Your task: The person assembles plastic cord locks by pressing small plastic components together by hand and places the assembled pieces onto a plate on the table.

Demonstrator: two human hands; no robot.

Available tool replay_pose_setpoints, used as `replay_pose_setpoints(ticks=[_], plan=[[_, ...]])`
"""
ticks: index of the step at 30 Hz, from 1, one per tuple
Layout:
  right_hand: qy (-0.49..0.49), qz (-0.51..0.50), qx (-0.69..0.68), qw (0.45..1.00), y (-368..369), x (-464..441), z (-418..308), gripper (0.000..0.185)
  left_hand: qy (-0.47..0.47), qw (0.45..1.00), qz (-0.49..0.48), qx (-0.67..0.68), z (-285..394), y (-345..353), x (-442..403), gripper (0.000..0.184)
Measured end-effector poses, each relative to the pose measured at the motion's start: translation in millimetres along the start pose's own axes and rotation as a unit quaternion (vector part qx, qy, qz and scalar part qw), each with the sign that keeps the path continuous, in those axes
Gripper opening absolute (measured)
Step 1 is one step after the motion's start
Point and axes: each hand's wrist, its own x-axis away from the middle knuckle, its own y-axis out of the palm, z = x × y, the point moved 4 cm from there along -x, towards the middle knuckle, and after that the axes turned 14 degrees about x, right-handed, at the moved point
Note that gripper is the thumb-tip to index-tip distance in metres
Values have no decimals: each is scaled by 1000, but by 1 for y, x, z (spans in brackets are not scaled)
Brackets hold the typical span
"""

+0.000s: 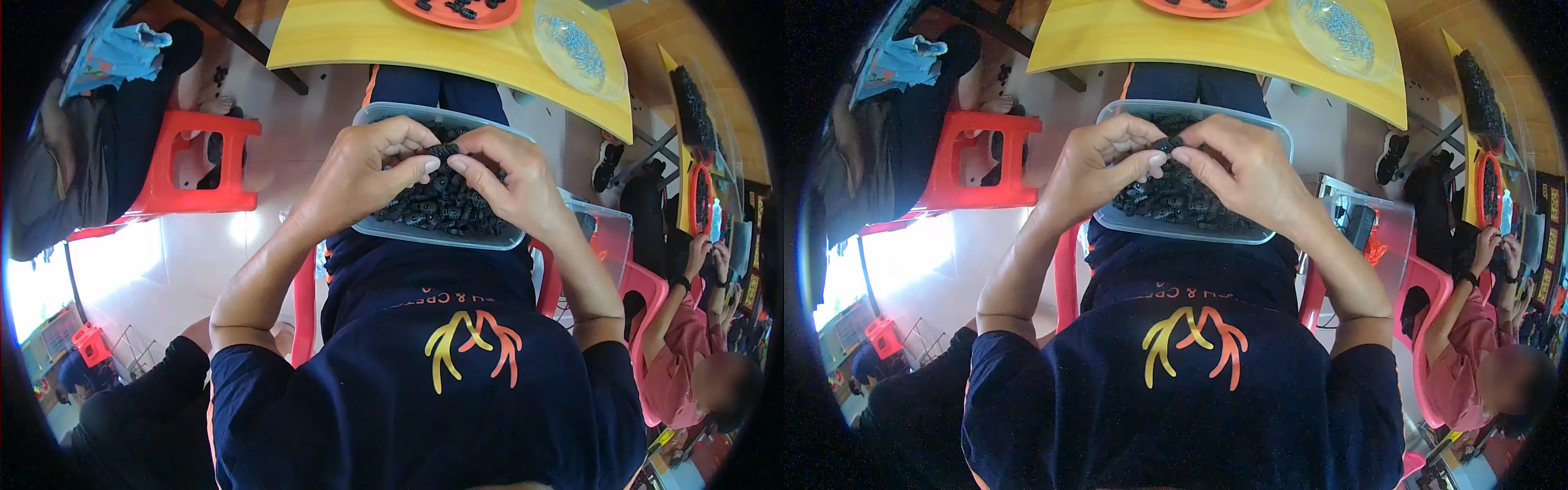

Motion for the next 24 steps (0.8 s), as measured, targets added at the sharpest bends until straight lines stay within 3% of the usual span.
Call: replay_pose_setpoints(ticks=[1, 4, 8, 15, 18, 24], plan=[[-76, 28, 84, 993, -3, -2, -5, 13, 0, 1000, 1, 10, 3, 1, 0, 16], [-82, -40, 137, 986, -5, -2, -17, 17, 19, 1000, -10, 4, 7, 2, 0, 14], [-20, -111, 116, 987, -18, -5, -18, 22, 34, 995, -31, -85, 7, -2, 0, 13], [-128, -112, 165, 972, -11, -8, -25, 20, 127, 980, -77, -130, 18, 2, 2, 14], [-140, -122, 157, 970, -9, -5, -25, 18, 27, 994, -85, -65, 13, 5, 6, 14], [-195, -114, 71, 972, -9, 7, -24, 21, -17, 985, -172, -20, 18, 11, 17, 11]])
